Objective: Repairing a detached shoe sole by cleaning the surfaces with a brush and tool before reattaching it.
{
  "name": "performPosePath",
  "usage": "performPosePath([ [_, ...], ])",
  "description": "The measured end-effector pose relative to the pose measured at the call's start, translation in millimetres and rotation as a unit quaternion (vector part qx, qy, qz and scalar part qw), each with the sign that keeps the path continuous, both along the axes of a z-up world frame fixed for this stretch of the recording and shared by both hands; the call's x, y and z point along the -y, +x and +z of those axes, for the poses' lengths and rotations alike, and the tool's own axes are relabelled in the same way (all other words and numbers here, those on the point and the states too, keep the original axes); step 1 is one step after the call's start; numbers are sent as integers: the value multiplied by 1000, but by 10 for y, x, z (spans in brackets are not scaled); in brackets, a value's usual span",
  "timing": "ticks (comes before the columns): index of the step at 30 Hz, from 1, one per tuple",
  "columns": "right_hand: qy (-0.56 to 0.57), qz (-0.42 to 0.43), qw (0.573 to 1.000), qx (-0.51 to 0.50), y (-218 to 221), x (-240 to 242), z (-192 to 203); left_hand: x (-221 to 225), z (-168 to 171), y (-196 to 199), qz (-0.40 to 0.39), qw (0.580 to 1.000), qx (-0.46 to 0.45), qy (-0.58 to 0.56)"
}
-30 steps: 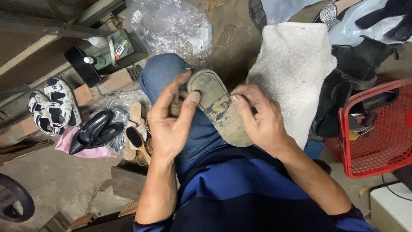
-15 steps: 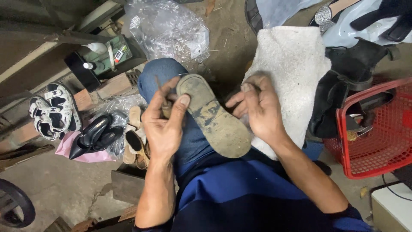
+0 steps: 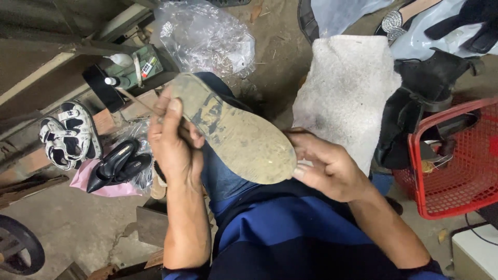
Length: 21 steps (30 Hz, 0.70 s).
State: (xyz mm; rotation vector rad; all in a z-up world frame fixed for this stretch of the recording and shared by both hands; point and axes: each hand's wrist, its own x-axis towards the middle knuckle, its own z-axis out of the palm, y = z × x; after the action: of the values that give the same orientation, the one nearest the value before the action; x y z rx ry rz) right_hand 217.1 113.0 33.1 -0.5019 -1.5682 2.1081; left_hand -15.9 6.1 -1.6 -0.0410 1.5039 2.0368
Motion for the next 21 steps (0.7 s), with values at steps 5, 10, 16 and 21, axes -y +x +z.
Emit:
performPosePath([
  [5, 50, -45, 998, 5, -112, 21, 50, -96, -86, 170, -31, 998, 43, -14],
  [10, -26, -66, 997, 3, -138, 38, 100, -76, -175, 277, -102, 993, 25, -47],
  [16, -95, -93, 987, 87, -219, 88, 73, 167, -67, 301, -248, 965, -84, 1],
  [21, -162, -115, 976, 93, -243, 118, 24, 135, 39, 372, -301, 921, -245, -40],
])
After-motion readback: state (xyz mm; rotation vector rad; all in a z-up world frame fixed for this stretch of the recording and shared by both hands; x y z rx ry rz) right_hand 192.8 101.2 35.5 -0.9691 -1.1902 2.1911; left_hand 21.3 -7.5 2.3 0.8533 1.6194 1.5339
